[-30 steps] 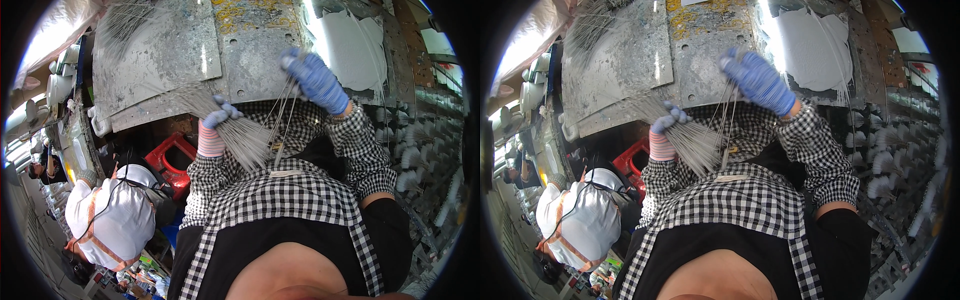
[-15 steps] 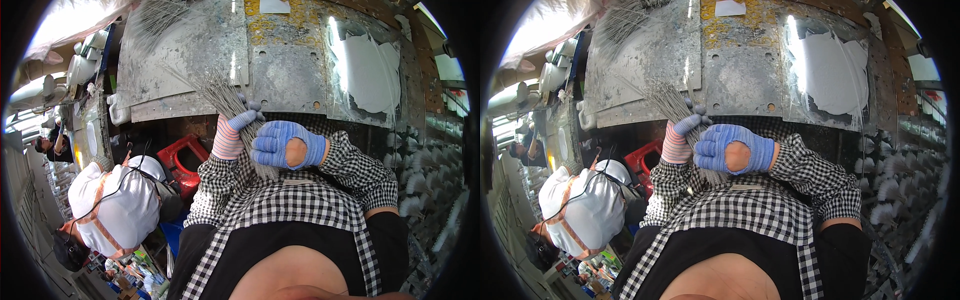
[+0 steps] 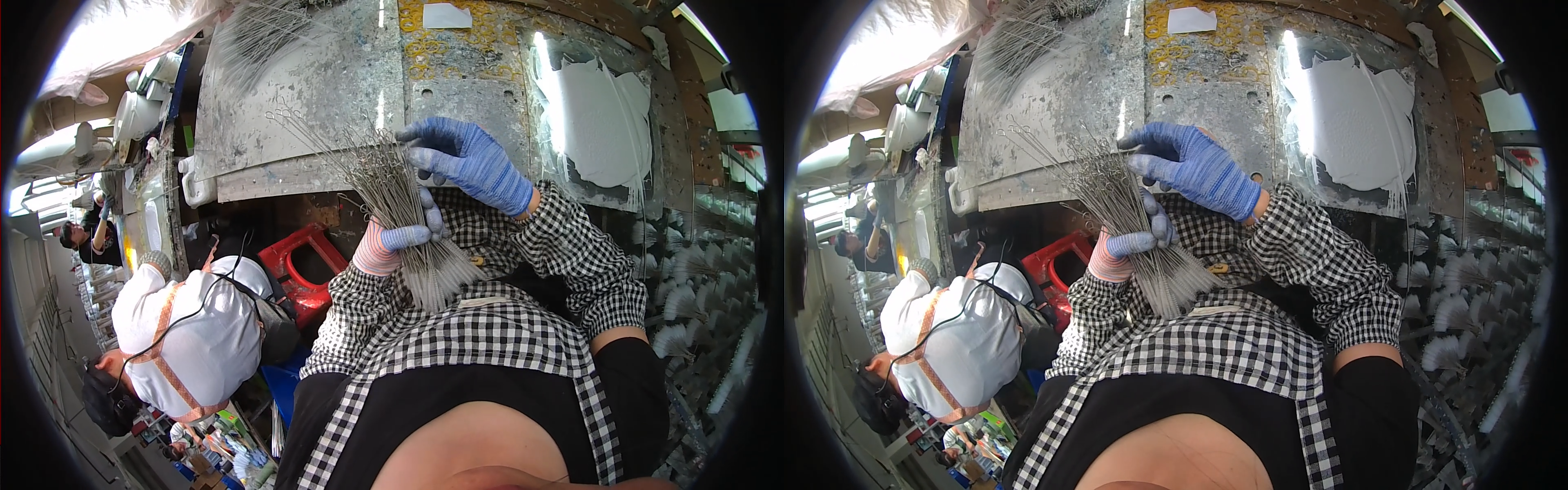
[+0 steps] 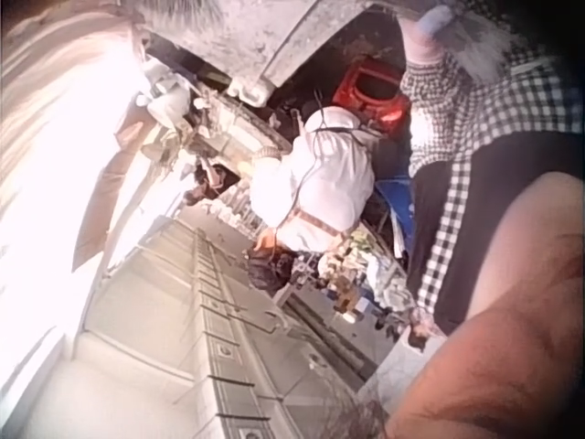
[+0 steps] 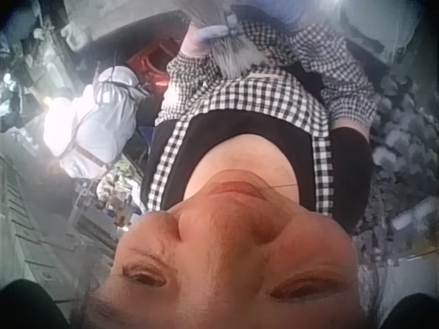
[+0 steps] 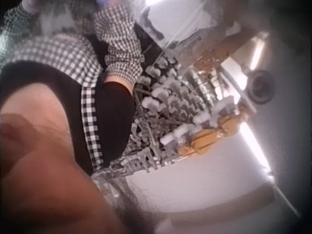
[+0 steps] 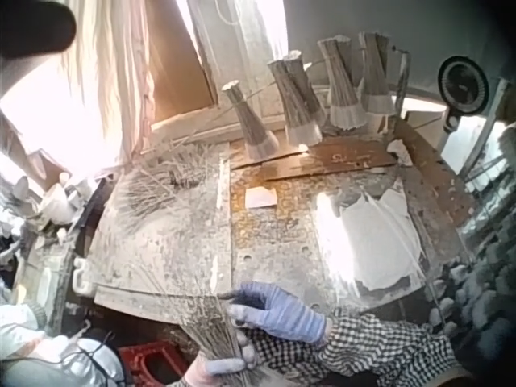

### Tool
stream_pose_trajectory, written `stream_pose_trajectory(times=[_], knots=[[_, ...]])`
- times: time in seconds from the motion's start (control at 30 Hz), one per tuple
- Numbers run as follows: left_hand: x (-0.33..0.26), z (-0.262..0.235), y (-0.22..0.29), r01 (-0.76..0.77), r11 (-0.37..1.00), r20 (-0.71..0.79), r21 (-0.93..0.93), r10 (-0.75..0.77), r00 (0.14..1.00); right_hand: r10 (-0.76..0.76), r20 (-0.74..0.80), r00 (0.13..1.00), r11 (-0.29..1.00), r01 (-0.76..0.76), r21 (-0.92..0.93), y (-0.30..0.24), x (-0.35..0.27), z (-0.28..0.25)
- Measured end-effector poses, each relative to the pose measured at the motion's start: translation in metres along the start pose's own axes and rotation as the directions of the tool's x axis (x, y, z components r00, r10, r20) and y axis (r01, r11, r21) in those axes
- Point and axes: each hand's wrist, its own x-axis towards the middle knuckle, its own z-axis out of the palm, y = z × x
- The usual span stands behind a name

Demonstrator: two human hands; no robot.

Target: Assembling bundles of synthetic bristles into brush heads by dipping and aligning them.

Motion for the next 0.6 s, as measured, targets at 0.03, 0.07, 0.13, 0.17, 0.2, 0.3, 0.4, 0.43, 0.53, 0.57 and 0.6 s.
stream_pose_trajectory(times=[0.03, 0.07, 0.13, 0.17, 0.2, 0.3, 0.4, 0.43, 0.53, 0.57, 0.6], knots=[[0.0, 0.0, -0.001, -0.009, 1.0, 0.019, -0.02, 0.01, 1.0, 0.044, -0.012, 0.999, 0.999, -0.044, 0.021, 0.001, -0.001, 0.001], [-0.001, 0.001, -0.001, -0.009, 1.0, 0.017, -0.022, 0.009, 1.0, 0.046, -0.011, 0.999, 0.999, -0.046, 0.021, 0.004, -0.002, 0.0], [-0.003, 0.002, -0.002, 0.03, 1.0, -0.02, -0.004, -0.03, 0.999, -0.016, -0.062, 0.998, 0.995, 0.01, -0.096, 0.008, -0.006, -0.003], [-0.004, 0.003, -0.002, 0.032, 0.999, -0.019, -0.008, -0.032, 0.999, -0.013, -0.065, 0.998, 0.995, 0.007, -0.096, 0.007, -0.008, -0.005], [-0.004, 0.004, -0.002, 0.056, 0.998, -0.062, 0.003, -0.056, 0.996, -0.015, -0.075, 0.997, 0.994, 0.006, -0.112, 0.005, -0.01, -0.007], [-0.004, 0.006, -0.001, 0.082, 0.996, -0.124, 0.024, -0.079, 0.989, 0.015, -0.075, 0.997, 0.998, -0.02, -0.063, 0.004, -0.012, -0.013], [-0.002, 0.005, 0.004, 0.066, 0.996, -0.144, 0.058, -0.057, 0.988, -0.044, -0.161, 0.986, 0.998, 0.035, -0.061, -0.01, -0.018, -0.035], [0.0, 0.004, 0.005, 0.043, 0.996, -0.146, 0.081, -0.03, 0.989, -0.141, -0.245, 0.959, 0.985, 0.11, -0.133, -0.021, -0.023, -0.05], [0.001, -0.01, 0.017, 0.019, 1.0, -0.132, -0.024, -0.022, 0.991, -0.592, -0.523, 0.613, 0.806, 0.444, -0.391, -0.063, -0.044, -0.091], [0.005, -0.006, 0.024, 0.028, 0.996, -0.161, -0.081, -0.041, 0.986, -0.7, -0.547, 0.459, 0.71, 0.531, -0.463, -0.07, -0.051, -0.096], [0.017, -0.002, 0.031, -0.025, 0.999, -0.098, -0.047, 0.02, 0.995, -0.827, -0.369, 0.424, 0.562, 0.653, -0.508, -0.069, -0.055, -0.099]])
